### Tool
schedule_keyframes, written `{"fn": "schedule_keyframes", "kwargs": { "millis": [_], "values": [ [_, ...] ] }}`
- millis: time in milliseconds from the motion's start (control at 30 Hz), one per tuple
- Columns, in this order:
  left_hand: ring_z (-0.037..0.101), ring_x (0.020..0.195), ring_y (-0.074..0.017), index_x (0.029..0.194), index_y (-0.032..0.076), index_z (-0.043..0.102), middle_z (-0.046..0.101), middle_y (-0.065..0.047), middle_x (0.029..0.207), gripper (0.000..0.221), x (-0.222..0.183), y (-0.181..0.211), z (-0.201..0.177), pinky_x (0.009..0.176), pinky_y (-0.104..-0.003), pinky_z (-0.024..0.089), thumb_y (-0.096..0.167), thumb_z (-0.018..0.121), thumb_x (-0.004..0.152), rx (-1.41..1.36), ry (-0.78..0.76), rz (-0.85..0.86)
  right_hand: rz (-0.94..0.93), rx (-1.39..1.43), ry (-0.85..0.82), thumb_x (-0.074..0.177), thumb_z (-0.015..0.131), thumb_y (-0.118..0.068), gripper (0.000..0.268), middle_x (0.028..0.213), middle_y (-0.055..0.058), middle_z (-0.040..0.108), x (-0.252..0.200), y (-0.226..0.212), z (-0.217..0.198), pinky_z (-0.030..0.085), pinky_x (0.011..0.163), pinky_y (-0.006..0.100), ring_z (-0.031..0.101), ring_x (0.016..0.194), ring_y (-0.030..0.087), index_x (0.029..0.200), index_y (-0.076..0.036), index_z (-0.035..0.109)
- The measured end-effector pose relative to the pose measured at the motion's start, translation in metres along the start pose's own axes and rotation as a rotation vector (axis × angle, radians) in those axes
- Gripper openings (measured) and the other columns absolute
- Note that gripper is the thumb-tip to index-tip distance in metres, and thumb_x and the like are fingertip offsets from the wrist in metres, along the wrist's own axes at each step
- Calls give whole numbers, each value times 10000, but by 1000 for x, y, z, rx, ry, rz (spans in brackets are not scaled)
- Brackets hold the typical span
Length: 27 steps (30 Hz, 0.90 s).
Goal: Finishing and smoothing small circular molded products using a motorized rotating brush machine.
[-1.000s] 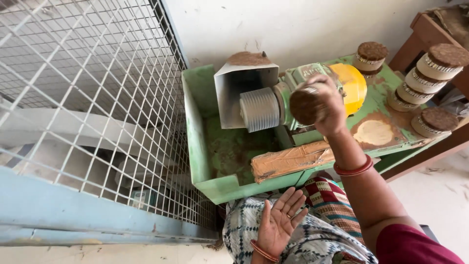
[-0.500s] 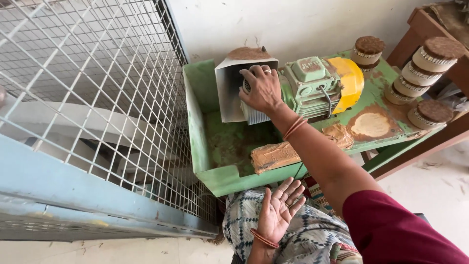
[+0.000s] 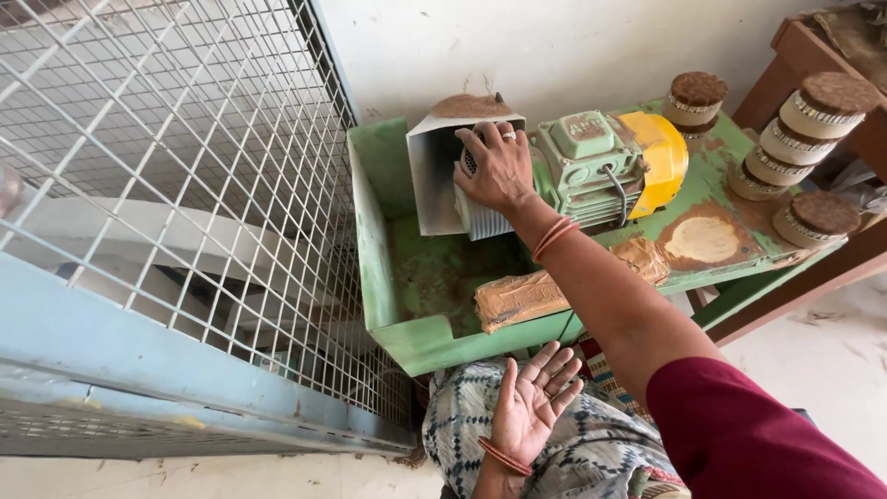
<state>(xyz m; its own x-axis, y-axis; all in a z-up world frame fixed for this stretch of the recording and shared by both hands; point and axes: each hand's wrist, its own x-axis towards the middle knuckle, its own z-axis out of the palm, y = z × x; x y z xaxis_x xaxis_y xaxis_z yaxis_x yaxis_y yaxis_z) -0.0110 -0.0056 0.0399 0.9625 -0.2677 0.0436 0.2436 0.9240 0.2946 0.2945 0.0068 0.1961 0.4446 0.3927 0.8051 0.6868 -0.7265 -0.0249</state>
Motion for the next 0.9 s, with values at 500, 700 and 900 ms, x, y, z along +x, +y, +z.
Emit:
{"fn": "schedule_keyframes", "kwargs": {
  "millis": [500,700,900],
  "values": [
    [533,1387,-296,1522,-18,436,566,-158,1470,763,0,2,2,1202,-452,443,567,414,1032,-110,71,-18,-70,8,-1,843,761,-366,521,1187,88,556,-42,-10,-26,405,892,476,512,1121,314,1317,-182,649],
    [540,1379,-297,1524,-18,425,574,-153,1454,750,0,5,-2,1203,-453,443,552,423,1036,-96,69,19,41,16,-23,851,749,-368,479,1175,75,579,1,-6,1,413,910,466,524,1114,306,1290,-197,665],
    [550,1365,-318,1516,-10,432,583,-162,1438,747,3,6,-8,1183,-461,469,548,429,1018,-177,123,12,-39,-6,-44,839,763,-357,526,1192,87,564,-56,-26,-31,405,888,465,516,1128,304,1324,-188,649]
  ]
}}
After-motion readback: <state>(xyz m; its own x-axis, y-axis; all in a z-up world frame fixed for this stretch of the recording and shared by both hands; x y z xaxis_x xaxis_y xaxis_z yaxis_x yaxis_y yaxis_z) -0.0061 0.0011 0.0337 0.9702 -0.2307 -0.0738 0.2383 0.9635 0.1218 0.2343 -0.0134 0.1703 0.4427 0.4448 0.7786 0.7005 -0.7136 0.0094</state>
